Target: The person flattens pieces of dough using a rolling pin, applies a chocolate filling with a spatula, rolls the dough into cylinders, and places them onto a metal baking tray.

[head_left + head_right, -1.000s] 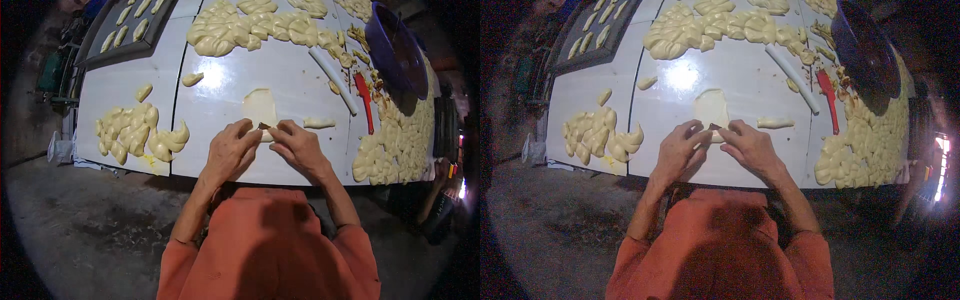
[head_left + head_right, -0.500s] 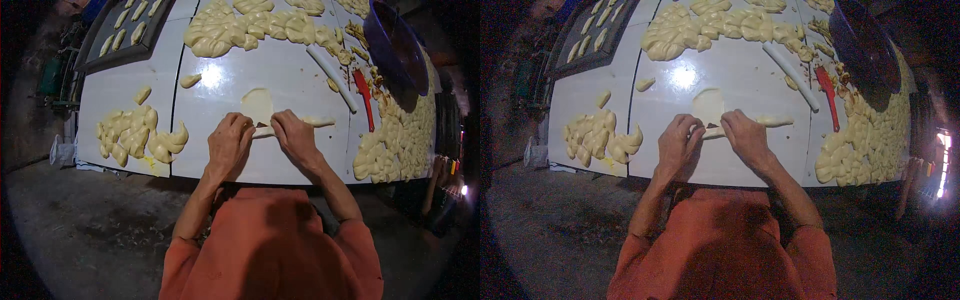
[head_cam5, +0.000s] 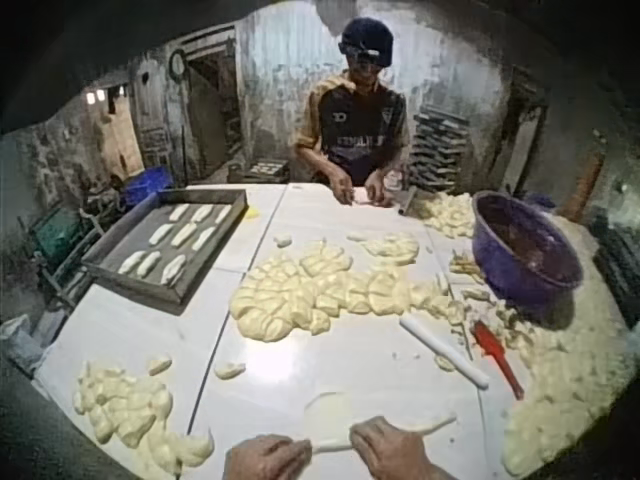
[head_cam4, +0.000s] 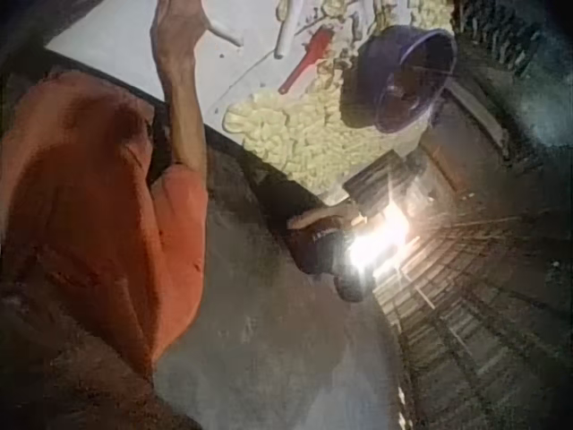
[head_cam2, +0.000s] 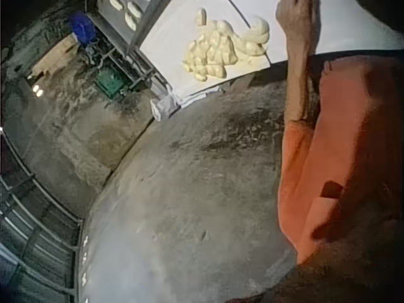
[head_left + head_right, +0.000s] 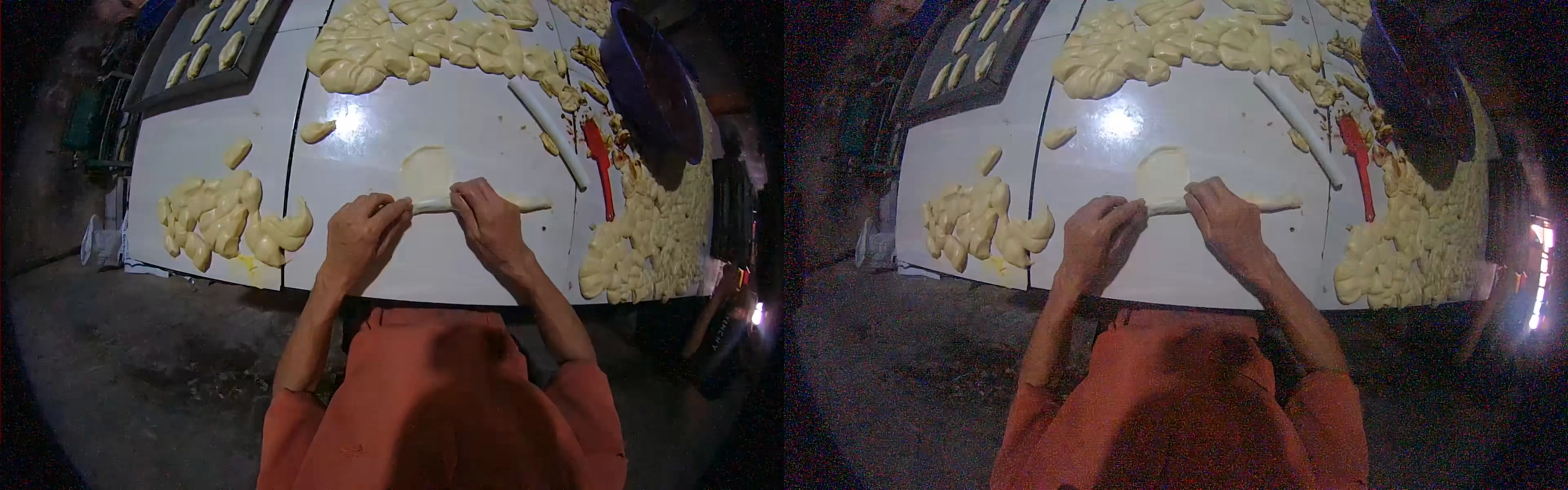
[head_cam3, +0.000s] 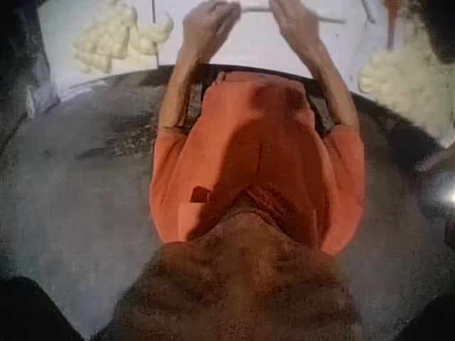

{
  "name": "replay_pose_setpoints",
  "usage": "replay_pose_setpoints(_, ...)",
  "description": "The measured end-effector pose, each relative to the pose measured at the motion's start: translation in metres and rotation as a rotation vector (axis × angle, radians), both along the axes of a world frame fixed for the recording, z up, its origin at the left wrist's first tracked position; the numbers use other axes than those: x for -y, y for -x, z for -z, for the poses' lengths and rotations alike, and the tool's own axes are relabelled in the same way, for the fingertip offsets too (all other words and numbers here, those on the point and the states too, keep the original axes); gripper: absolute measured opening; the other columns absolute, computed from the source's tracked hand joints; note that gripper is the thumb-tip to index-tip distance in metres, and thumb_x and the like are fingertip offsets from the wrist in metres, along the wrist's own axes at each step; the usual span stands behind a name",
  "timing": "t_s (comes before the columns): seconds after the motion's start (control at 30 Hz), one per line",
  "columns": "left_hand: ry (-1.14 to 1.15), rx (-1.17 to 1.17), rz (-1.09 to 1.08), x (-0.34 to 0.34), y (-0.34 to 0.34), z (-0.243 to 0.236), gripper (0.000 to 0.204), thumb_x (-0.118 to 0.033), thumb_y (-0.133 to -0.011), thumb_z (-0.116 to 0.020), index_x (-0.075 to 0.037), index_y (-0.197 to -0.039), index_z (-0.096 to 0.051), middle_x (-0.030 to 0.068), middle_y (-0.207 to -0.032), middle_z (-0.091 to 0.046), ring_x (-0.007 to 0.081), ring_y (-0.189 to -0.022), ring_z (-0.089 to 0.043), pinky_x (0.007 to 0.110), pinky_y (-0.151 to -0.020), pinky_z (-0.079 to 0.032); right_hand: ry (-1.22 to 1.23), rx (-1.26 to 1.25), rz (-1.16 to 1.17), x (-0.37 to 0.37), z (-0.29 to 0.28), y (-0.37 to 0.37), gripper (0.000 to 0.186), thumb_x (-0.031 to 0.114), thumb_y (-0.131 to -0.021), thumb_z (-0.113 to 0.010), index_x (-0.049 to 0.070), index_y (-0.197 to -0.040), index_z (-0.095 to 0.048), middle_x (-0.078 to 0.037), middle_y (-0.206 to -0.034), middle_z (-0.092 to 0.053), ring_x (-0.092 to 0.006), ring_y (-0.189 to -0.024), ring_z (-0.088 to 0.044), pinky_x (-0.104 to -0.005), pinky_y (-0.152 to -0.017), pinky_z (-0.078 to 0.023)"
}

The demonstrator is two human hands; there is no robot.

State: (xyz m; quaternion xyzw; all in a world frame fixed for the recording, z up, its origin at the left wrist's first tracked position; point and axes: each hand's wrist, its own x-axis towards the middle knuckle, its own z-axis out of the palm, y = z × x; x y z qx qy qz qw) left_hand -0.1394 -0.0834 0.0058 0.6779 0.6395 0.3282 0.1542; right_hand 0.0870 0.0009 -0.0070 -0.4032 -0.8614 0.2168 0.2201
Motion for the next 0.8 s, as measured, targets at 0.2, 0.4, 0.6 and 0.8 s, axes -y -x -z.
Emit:
replay_pose_setpoints(0.2,-0.091,-0.128,0.03,-0.006,0.004,0.011,0.02,-0.016,-0.088,-0.078,-0.015,-0.108,-0.075,0.0027,-0.093,-0.067,0.0232,-0.082,-0.065,0.04,-0.068,-0.049,-0.165,0.07,-0.125,-0.001,0.001,-0.003,0.027,0.018,-0.092,-0.074,0.011,-0.117,-0.07,-0.007,-0.103,-0.066,-0.0229,-0.081,-0.069,-0.0388,-0.064,-0.057)
replay_pose_setpoints(0.4,-0.065,-0.149,0.041,-0.009,0.003,0.012,0.02,-0.013,-0.088,-0.076,-0.013,-0.109,-0.075,0.0046,-0.098,-0.07,0.0245,-0.085,-0.066,0.039,-0.07,-0.05,-0.217,0.105,-0.193,-0.003,-0.003,-0.001,0.028,0.019,-0.092,-0.074,0.009,-0.117,-0.069,-0.007,-0.105,-0.066,-0.0234,-0.08,-0.068,-0.0382,-0.065,-0.057)
replay_pose_setpoints(0.6,-0.099,-0.122,0.006,-0.011,-0.002,0.003,0.025,-0.017,-0.091,-0.076,-0.012,-0.115,-0.074,0.0049,-0.105,-0.069,0.0232,-0.091,-0.065,0.039,-0.073,-0.049,-0.189,0.128,-0.191,-0.009,-0.008,0.001,0.029,0.02,-0.092,-0.074,0.01,-0.119,-0.07,-0.009,-0.106,-0.067,-0.0244,-0.082,-0.069,-0.0385,-0.065,-0.058)
replay_pose_setpoints(0.8,0.009,-0.163,0.039,-0.018,0.003,0.006,0.038,-0.023,-0.089,-0.079,-0.015,-0.125,-0.071,0.0066,-0.115,-0.07,0.0268,-0.102,-0.067,0.042,-0.083,-0.05,-0.045,0.109,-0.204,-0.029,-0.018,0.006,0.043,0.028,-0.089,-0.076,0.009,-0.127,-0.068,-0.011,-0.112,-0.068,-0.0289,-0.092,-0.068,-0.0435,-0.076,-0.056)
